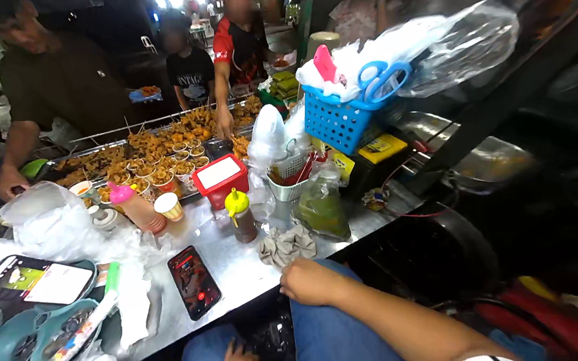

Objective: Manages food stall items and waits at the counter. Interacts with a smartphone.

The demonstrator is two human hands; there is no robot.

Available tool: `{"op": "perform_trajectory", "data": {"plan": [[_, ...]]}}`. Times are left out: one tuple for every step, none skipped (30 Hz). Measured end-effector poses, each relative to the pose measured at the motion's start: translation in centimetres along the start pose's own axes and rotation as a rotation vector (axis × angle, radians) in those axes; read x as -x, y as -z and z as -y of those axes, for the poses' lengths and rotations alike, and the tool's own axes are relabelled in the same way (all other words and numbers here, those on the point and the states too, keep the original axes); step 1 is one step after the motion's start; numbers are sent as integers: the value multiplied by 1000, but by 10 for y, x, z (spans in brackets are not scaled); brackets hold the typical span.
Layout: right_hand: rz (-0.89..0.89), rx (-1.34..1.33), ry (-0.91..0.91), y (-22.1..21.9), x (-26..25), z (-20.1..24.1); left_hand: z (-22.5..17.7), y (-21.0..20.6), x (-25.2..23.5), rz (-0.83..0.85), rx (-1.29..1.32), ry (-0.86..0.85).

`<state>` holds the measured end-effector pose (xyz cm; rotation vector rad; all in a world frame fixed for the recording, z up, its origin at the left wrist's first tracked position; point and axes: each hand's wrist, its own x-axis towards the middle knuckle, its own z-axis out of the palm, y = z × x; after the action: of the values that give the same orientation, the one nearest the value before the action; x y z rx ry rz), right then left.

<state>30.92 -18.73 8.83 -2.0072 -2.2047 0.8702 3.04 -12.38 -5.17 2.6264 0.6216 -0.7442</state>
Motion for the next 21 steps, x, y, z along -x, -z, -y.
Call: {"op": "perform_trajectory", "data": {"plan": [[-47,3,-10,-2,9,0,0,-1,-5,50,-8,24],[-100,3,-16,-5,18,0,-2,1,-10,121,-19,36],[-174,7,-11,-11,28,0,-5,3,-14,198,-34,37],[-262,14,1,-19,37,0,-8,6,-19,277,-54,32],[-354,22,12,-27,46,-2,-12,10,-26,347,-68,27],[-443,29,22,-36,53,-3,-16,17,-32,412,-70,28],[-512,33,25,-43,61,-4,-20,23,-38,474,-76,35],[-566,37,24,-51,68,-5,-22,27,-42,522,-86,49],[-602,38,17,-55,73,-7,-22,29,-47,548,-101,70],[-611,24,1,-55,77,-10,-20,31,-52,548,-113,100],[-591,-9,-28,-52,79,-15,-17,30,-56,533,-124,130],[-543,-63,-72,-46,80,-19,-13,29,-60,509,-137,160],[-470,-131,-140,-36,79,-24,-11,32,-61,482,-145,192],[-383,-196,-225,-22,76,-30,-9,37,-61,457,-149,225],[-312,-266,-307,-6,69,-36,-9,42,-59,433,-144,253],[-288,-299,-356,9,59,-41,-10,46,-56,416,-135,272],[-308,-288,-360,23,47,-46,-10,48,-53,406,-132,277],[-336,-253,-337,37,33,-50,-8,48,-51,391,-123,270],[-353,-214,-313,51,17,-52,-6,46,-46,368,-92,252],[-344,-182,-317,65,1,-52,-5,43,-41,336,-64,222],[-323,-151,-349,77,-17,-51,-3,38,-34,296,-37,191]]}}
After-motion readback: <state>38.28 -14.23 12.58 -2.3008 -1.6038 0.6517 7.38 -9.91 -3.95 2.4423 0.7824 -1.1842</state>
